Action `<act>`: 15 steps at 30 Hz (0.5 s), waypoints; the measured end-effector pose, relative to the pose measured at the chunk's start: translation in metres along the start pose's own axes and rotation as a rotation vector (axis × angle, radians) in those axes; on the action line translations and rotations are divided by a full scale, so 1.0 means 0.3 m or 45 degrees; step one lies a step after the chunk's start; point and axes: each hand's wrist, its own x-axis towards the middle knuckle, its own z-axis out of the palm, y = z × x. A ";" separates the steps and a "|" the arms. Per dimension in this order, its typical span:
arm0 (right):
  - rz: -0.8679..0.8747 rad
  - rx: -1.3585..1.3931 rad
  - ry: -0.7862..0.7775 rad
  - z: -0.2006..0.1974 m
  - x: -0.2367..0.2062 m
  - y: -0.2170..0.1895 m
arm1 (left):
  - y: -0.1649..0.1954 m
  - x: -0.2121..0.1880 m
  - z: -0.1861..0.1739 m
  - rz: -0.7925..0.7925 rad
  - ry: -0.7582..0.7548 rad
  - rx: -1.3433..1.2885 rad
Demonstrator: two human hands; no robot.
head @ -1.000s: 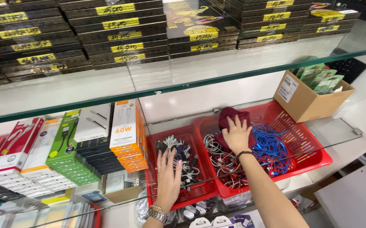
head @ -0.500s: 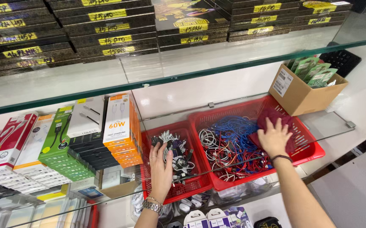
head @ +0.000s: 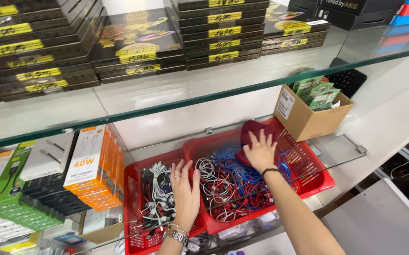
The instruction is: The person wipes packaged phone accessories, including cable boxes and earphone packages, with a maroon cloth, then stacks and arranges the cleaned packages on the glass display shelf and counter. They pick up packages one at a time, wipe each side, and place them in neat stacks.
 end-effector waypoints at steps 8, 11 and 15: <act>-0.600 0.464 -0.350 -0.003 -0.180 0.026 | 0.102 0.028 0.284 0.064 -0.060 0.088; -0.389 0.316 -0.183 0.016 0.076 0.188 | 0.129 0.038 0.356 -0.022 -0.175 0.215; -0.229 0.293 -0.195 0.065 0.274 0.270 | 0.144 0.027 0.369 -0.042 -0.353 0.446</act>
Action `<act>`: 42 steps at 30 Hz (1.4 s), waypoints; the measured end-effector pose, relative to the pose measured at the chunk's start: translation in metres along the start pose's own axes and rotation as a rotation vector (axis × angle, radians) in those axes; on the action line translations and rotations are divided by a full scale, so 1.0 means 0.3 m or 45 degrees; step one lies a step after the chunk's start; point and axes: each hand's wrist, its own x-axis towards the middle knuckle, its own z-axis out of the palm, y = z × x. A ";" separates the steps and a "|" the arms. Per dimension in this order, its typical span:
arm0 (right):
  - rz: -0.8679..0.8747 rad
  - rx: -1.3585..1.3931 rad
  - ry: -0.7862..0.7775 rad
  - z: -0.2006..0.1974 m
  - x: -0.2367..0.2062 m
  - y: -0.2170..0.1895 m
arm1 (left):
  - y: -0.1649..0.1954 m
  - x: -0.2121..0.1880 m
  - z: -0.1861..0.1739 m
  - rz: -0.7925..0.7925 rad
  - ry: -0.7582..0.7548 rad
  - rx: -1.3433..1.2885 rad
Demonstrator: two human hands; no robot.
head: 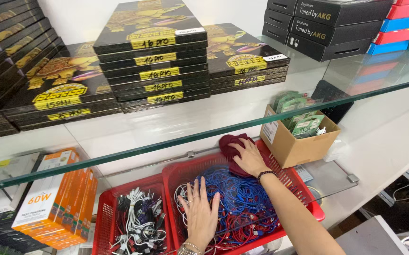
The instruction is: The person wipes packaged phone accessories, including cable boxes and earphone packages, with a maroon cloth, then stacks and arranges the cleaned packages on the glass display shelf and counter. They pick up packages one at a time, wipe each side, and place them in neat stacks.
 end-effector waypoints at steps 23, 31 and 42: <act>0.013 -0.101 0.317 -0.030 -0.604 -0.223 | 0.022 0.001 -0.023 -0.043 0.062 -0.081; -0.224 0.017 0.124 -0.025 -0.393 -0.172 | -0.177 -0.172 -0.210 -0.176 0.474 -0.620; -0.679 0.281 -0.260 0.291 -0.480 -0.623 | -0.297 -0.395 -0.296 -0.310 0.619 -0.919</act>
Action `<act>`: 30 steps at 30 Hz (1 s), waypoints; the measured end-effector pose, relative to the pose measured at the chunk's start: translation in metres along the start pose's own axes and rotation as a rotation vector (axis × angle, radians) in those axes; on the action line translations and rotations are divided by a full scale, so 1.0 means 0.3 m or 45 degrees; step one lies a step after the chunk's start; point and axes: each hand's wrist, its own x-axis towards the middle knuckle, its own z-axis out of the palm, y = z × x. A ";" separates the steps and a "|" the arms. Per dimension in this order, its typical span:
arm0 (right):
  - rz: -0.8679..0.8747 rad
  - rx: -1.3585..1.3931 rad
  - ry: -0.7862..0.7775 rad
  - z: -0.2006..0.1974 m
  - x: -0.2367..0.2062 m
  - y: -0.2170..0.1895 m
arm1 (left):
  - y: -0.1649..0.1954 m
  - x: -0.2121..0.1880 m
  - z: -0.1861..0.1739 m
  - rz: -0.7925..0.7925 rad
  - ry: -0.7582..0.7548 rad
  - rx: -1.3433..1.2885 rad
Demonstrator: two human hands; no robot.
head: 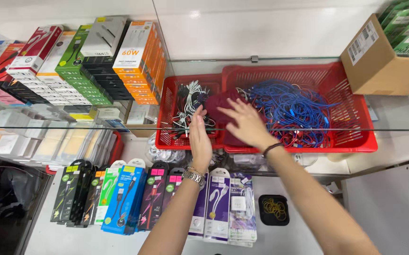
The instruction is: The person wipes packaged phone accessories, including cable boxes and earphone packages, with a maroon cloth, then stacks and arranges the cleaned packages on the glass display shelf and counter. They pick up packages one at a time, wipe each side, and place them in neat stacks.
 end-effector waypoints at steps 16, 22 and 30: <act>0.758 1.259 0.748 -0.031 -0.460 -0.248 | -0.073 -0.351 -0.105 -0.085 -0.481 0.201; 1.008 1.296 0.716 0.139 -0.711 -0.351 | -0.165 -0.579 -0.009 0.178 -0.819 0.349; 1.214 0.623 0.246 0.166 -0.652 -0.260 | -0.189 -0.590 -0.022 0.214 -0.983 0.229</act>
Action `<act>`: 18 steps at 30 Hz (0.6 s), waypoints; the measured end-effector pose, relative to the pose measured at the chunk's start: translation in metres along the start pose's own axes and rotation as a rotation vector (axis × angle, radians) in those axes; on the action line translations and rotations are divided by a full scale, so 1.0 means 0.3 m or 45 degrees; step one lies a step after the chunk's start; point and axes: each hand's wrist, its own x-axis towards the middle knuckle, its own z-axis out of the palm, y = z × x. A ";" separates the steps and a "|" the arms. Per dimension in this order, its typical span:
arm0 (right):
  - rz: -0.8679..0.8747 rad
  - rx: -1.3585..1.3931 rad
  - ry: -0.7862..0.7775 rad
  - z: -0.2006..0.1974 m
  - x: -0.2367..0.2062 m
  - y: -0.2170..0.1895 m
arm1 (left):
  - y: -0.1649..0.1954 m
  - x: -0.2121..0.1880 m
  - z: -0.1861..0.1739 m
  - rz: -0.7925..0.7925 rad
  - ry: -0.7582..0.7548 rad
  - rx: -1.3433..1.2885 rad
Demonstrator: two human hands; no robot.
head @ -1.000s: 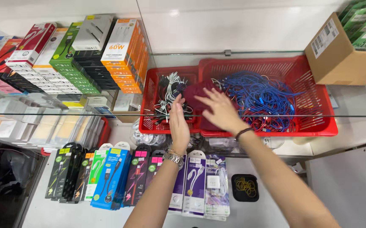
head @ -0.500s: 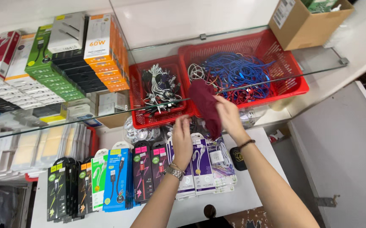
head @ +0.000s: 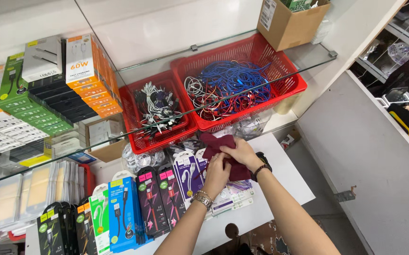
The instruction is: The person wipes packaged phone accessories, including cable boxes and earphone packages, with a maroon cloth, then stacks and arranges the cleaned packages on the glass display shelf and counter. They pick up packages one at a time, wipe each side, and place them in neat stacks.
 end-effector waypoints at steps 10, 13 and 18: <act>0.032 1.403 0.517 -0.439 -0.226 0.034 | 0.093 0.004 -0.101 0.176 -0.288 0.543; 0.170 1.357 0.565 -0.468 -0.317 0.074 | 0.123 0.004 -0.069 0.267 -0.416 0.692; 0.372 1.367 0.502 -0.378 -0.416 0.115 | 0.137 -0.007 -0.033 0.045 -0.601 0.733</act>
